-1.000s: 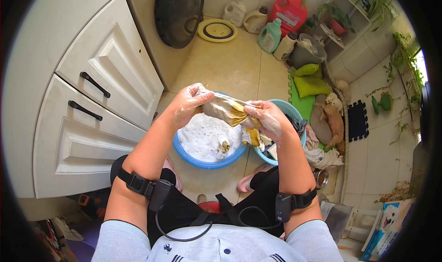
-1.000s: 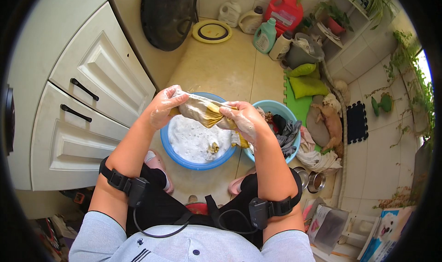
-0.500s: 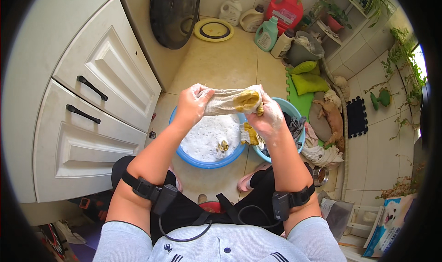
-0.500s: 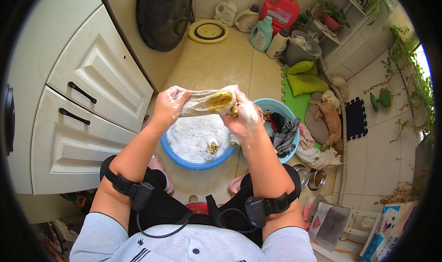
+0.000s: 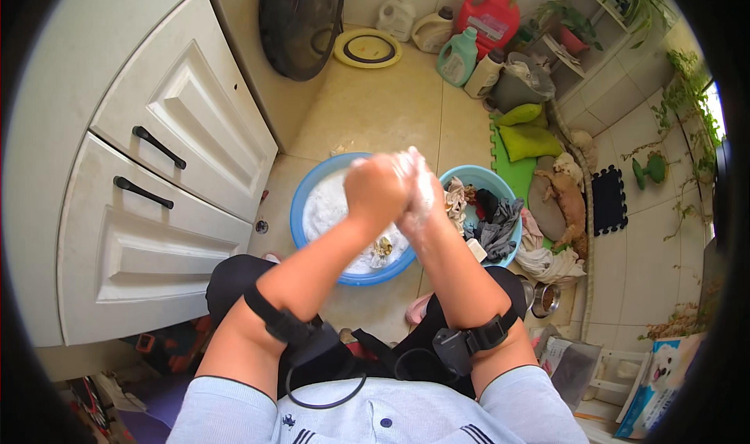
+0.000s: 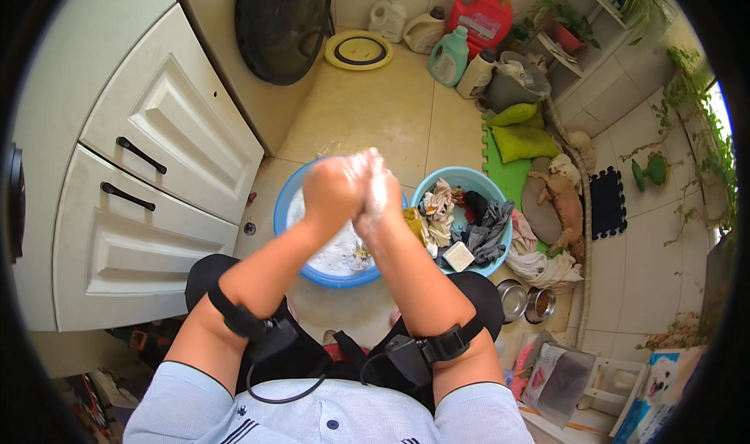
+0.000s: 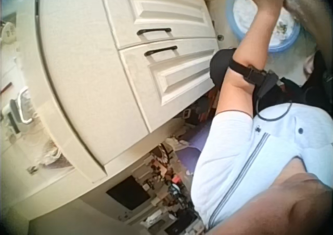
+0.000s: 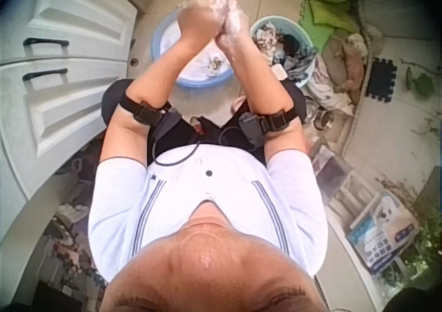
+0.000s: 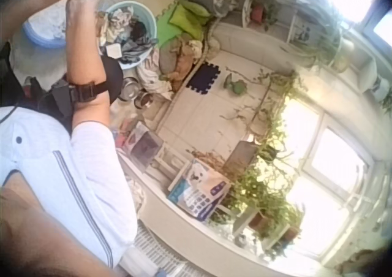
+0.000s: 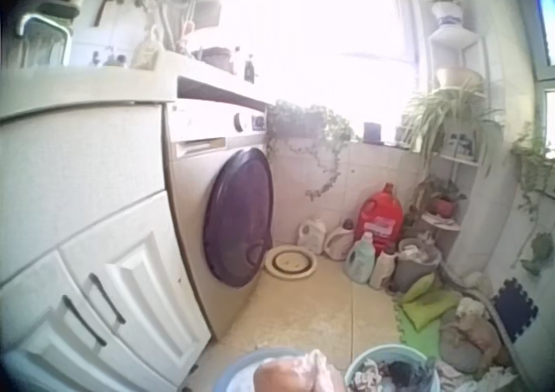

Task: Hand wash a yellow and grey striped garment in a basin of soapy water.

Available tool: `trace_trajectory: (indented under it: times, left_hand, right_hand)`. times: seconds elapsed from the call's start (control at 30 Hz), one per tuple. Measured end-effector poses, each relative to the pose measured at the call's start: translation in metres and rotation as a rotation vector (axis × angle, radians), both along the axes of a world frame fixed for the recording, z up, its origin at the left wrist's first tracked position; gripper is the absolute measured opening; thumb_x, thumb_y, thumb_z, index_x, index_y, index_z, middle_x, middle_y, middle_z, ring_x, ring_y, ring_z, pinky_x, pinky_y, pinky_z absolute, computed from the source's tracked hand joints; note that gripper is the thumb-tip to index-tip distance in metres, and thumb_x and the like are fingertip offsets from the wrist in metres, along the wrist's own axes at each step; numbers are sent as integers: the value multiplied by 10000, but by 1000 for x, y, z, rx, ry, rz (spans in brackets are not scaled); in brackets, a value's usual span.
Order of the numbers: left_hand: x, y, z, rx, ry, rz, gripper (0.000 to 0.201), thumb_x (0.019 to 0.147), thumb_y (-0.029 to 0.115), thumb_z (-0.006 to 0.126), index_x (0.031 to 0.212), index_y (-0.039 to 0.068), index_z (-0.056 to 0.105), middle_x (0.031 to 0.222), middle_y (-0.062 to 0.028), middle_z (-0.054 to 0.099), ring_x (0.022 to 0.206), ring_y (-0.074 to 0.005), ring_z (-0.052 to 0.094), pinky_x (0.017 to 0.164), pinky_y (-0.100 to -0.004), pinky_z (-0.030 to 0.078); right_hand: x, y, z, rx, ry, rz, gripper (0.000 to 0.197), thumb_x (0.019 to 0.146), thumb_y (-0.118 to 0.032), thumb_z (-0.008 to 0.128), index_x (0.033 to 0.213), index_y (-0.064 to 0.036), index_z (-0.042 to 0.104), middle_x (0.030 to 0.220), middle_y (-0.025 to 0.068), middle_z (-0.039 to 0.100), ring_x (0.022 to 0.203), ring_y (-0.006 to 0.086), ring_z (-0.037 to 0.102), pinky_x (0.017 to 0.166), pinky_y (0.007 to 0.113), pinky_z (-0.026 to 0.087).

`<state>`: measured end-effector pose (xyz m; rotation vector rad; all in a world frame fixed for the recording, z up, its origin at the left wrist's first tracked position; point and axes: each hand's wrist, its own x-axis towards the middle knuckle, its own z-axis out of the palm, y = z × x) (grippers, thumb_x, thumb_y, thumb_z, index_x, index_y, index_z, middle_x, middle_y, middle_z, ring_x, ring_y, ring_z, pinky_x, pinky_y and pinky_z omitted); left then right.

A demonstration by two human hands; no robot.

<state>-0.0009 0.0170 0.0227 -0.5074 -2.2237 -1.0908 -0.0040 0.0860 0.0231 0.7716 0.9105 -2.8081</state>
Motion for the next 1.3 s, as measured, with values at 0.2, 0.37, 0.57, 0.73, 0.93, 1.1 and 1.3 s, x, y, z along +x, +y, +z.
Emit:
trace_trajectory:
  times: [0.2, 0.37, 0.57, 0.73, 0.93, 1.1, 1.3]
  left_hand:
    - [19, 5, 11, -80, -301, 48, 346, 801, 306, 489, 608, 33, 576, 618, -164, 575, 581, -333, 557, 523, -410, 431]
    - [-17, -28, 7, 80, -564, 159, 375, 819, 325, 465, 652, 16, 596, 648, -203, 573, 606, -378, 554, 535, -440, 429]
    - [16, 3, 5, -39, -480, 87, 389, 831, 333, 445, 644, 30, 604, 621, -200, 565, 589, -373, 552, 531, -444, 430]
    - [-13, -23, -2, 60, -661, 178, 372, 827, 318, 479, 653, 6, 581, 603, -217, 535, 565, -397, 510, 521, -430, 396]
    - [24, 8, 12, -151, -550, 104, 385, 823, 339, 448, 630, 41, 600, 603, -206, 556, 589, -380, 545, 546, -449, 429]
    - [-11, -19, -1, -2, -611, 223, 417, 835, 349, 435, 611, 34, 591, 583, -199, 553, 568, -373, 547, 530, -440, 436]
    - [-6, -12, -14, -122, -442, 194, 422, 829, 363, 476, 622, 10, 579, 584, -199, 542, 538, -364, 511, 516, -423, 402]
  right_hand:
    - [-9, 31, -16, 134, 80, 362, 229, 860, -303, 489, 835, -77, 520, 729, 31, 552, 656, 142, 530, 556, 277, 433]
    - [11, -20, -4, 311, 79, 175, 252, 876, -279, 465, 877, -39, 539, 827, 47, 557, 741, 130, 517, 624, 281, 434]
    - [-7, 16, -22, 157, 14, 127, 247, 883, -279, 453, 781, -63, 518, 690, 30, 522, 566, 123, 479, 499, 272, 414]
    - [10, -18, 8, 345, -5, 134, 245, 880, -270, 458, 714, -91, 481, 612, 9, 462, 506, 123, 453, 449, 269, 396]
    - [-5, 12, -13, 334, -70, 111, 235, 878, -232, 457, 723, -62, 508, 630, 24, 494, 543, 129, 478, 461, 266, 386]
    - [14, -22, -10, 408, 83, 155, 280, 877, -286, 467, 880, -28, 576, 780, 26, 554, 702, 101, 479, 606, 276, 410]
    - [0, -9, -16, 88, -59, 130, 238, 880, -302, 454, 915, -84, 541, 803, 30, 555, 701, 147, 537, 604, 295, 448]
